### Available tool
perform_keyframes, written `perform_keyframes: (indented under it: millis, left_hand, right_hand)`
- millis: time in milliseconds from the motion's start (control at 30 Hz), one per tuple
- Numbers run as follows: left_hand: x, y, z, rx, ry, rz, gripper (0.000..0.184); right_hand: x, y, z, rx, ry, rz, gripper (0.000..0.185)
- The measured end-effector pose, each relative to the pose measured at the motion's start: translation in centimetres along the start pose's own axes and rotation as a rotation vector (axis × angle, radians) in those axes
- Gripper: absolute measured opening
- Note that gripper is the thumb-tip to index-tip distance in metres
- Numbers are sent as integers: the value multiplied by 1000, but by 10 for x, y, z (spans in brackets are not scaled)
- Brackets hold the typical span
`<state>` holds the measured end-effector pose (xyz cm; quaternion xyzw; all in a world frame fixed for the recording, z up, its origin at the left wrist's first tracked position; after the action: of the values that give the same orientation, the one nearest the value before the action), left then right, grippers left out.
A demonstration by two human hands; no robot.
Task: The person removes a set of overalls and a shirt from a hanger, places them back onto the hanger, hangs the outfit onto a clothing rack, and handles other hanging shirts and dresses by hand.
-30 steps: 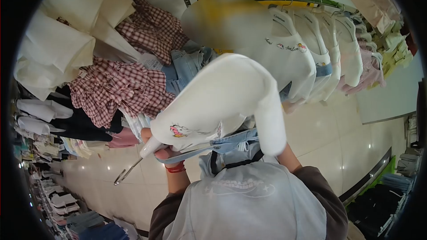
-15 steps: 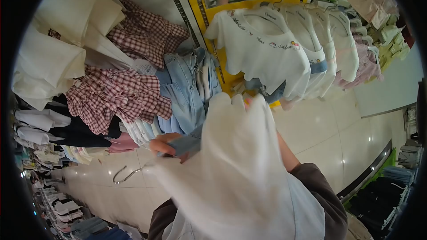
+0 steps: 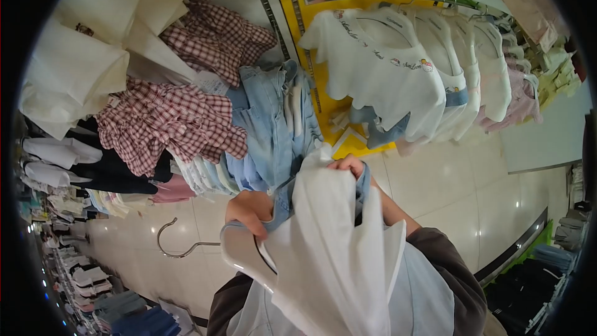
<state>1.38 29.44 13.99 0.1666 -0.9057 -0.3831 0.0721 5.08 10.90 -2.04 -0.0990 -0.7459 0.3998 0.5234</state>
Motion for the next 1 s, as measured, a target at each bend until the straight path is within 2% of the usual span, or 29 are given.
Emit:
perform_keyframes:
  millis: [33, 67, 133, 200, 267, 333, 400, 467, 500, 533, 567, 667, 700, 800, 900, 1000]
  left_hand:
    - [1, -3, 3, 6, -38, -23, 14]
    - [-3, -9, 9, 12, -77, -47, 16]
    - [-6, -14, 12, -24, 23, -132, 19]
    - [-1, -14, 13, -107, 282, -200, 19]
    - [3, -14, 13, -192, 517, -203, 19]
    - [1, -16, 15, -254, 574, -6, 21]
    - [0, -18, 10, -258, 637, 70, 26]
    - [1, -22, -4, -241, 703, 87, 34]
    - [-1, -24, -11, -227, 732, 90, 37]
    - [-4, -26, -18, -210, 758, 90, 41]
    - [-4, -25, -26, -168, 663, -26, 46]
    - [4, -12, -18, -241, 682, -330, 38]
    - [5, -10, -16, -294, 698, -388, 29]
    - [4, -16, -14, -333, 639, -312, 23]
    - [3, -23, 3, -416, 836, -414, 25]
    - [-1, -31, 20, -445, 898, -442, 30]
  right_hand:
    - [6, 0, 1, -187, -40, -114, 28]
    - [5, 2, 3, -221, -26, -170, 28]
    - [6, -1, 8, -258, 3, -195, 30]
    - [0, -10, 7, -243, 5, -88, 31]
    - [-3, -22, 2, -193, -47, 86, 33]
    - [10, -29, 1, -93, -214, 282, 35]
    - [23, -17, 4, 128, -430, 485, 63]
    - [21, 5, 13, 192, -702, 986, 73]
    - [6, 29, 15, 216, -716, 1099, 76]
    - [-6, 47, 15, 228, -652, 1138, 76]
    - [-13, 50, 12, 204, -533, 1084, 76]
    - [-24, 28, 6, 72, -130, 579, 76]
    - [-27, 21, 4, 59, -56, 477, 76]
    - [-39, 0, -2, -6, 142, 273, 76]
    - [-52, -9, -8, -51, 282, 202, 77]
    - [-59, -12, -13, -76, 366, 174, 77]
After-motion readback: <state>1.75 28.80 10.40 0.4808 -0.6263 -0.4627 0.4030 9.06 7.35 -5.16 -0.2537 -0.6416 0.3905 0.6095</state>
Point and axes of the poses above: each hand's wrist, its own z-axis away from the middle knuckle, its own x-axis out of the palm, y = z × x, the point moved 5 cm from there along -z, towards the middle knuckle, and after that the axes turned 8 degrees about -x, right-handed, at the moved point
